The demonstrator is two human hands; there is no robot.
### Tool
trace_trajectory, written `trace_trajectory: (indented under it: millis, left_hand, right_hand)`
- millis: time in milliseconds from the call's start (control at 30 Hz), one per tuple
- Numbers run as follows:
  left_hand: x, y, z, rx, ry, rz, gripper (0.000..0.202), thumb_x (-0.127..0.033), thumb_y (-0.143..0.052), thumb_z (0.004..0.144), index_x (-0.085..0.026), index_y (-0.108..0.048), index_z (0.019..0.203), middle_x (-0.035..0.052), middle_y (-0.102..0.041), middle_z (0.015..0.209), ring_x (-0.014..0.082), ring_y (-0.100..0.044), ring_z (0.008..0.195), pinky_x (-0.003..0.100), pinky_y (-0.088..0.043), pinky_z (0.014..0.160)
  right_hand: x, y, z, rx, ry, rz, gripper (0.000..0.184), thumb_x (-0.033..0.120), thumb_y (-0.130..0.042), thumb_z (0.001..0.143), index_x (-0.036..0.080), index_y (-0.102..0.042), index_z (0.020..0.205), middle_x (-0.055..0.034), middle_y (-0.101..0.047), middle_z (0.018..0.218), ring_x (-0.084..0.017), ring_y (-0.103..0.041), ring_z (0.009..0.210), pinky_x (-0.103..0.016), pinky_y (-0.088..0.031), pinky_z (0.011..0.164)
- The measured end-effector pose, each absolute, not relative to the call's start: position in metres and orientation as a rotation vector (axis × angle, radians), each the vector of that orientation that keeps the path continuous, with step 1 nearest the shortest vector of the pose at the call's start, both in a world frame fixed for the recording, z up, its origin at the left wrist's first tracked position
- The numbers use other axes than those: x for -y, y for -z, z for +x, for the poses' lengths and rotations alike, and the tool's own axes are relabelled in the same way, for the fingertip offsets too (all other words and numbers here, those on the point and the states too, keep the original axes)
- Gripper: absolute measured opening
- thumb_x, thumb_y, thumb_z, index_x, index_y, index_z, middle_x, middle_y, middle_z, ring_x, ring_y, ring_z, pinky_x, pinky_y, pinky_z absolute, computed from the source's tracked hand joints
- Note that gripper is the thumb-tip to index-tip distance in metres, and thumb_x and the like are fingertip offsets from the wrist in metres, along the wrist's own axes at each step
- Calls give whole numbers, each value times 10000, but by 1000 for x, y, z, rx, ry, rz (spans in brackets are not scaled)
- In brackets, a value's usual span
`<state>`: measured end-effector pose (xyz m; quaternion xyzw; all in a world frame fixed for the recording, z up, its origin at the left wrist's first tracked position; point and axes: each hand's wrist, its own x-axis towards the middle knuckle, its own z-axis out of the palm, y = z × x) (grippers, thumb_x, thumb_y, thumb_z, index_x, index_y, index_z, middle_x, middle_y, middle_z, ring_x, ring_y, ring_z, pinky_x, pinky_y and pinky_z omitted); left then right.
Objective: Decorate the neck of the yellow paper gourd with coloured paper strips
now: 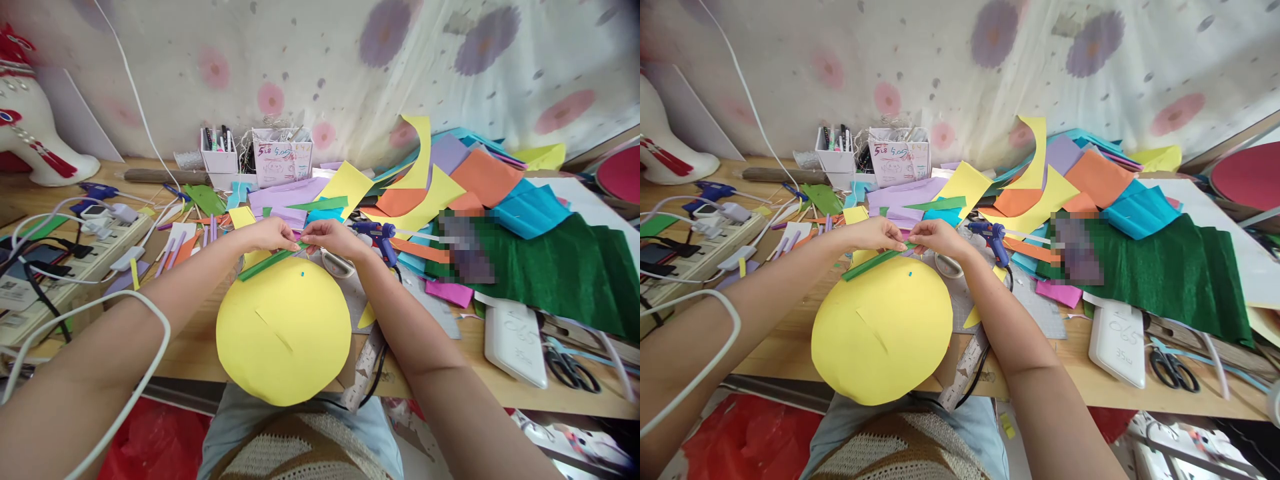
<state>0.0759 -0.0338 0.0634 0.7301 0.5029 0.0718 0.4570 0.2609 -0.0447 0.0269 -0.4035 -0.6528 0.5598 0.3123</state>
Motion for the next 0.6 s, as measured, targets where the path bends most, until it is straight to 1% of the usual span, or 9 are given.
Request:
trace_trajectory:
  millis: [133, 200, 267, 333, 467, 600]
  left_hand:
    - [32, -64, 74, -1192, -202, 1729, 380, -445, -752, 520, -149, -695, 752, 2, -581, 614, 101, -499, 588, 232, -432, 536]
    - [31, -65, 73, -1168, -219, 1687, 391, -446, -753, 530, -143, -706, 772, 18, -606, 645, 108, -523, 619, 249, -461, 576]
    - [32, -66, 73, -1177, -222, 1659, 372, -419, -768, 516, -135, -711, 750, 31, -627, 672, 114, -537, 640, 265, -479, 603]
    - [32, -68, 73, -1196, -233, 1657, 358, -390, -777, 505, -133, -715, 746, 39, -647, 709, 121, -547, 660, 270, -484, 609]
    - [33, -71, 73, -1195, -331, 1715, 354, -354, -745, 551, -140, -718, 831, 27, -664, 738, 123, -557, 671, 250, -468, 589]
    - [33, -68, 73, -1198, -379, 1785, 327, -286, -703, 598, -128, -708, 884, 26, -672, 723, 121, -560, 648, 247, -461, 590]
  right_hand:
    - [45, -30, 262, 1725, -1468, -1068, 195, 331, -705, 653, 165, -612, 699, 30, -601, 609, -103, -599, 556, -238, -504, 581]
    - [46, -32, 262, 1730, -1489, -1058, 209, 335, -718, 639, 165, -617, 708, 30, -608, 610, -107, -604, 563, -247, -515, 594]
    - [47, -33, 261, 1723, -1503, -1054, 217, 339, -724, 636, 164, -622, 713, 23, -620, 628, -113, -615, 583, -257, -528, 620]
    - [48, -35, 261, 1685, -1507, -1060, 208, 340, -710, 664, 162, -618, 721, 13, -631, 649, -120, -632, 610, -262, -536, 647]
    - [47, -36, 260, 1577, -1494, -1077, 179, 320, -649, 744, 163, -576, 790, 1, -639, 675, -122, -651, 613, -255, -536, 631]
    - [45, -35, 262, 1548, -1465, -1063, 195, 338, -618, 769, 165, -546, 820, 10, -610, 647, -107, -635, 597, -242, -526, 615]
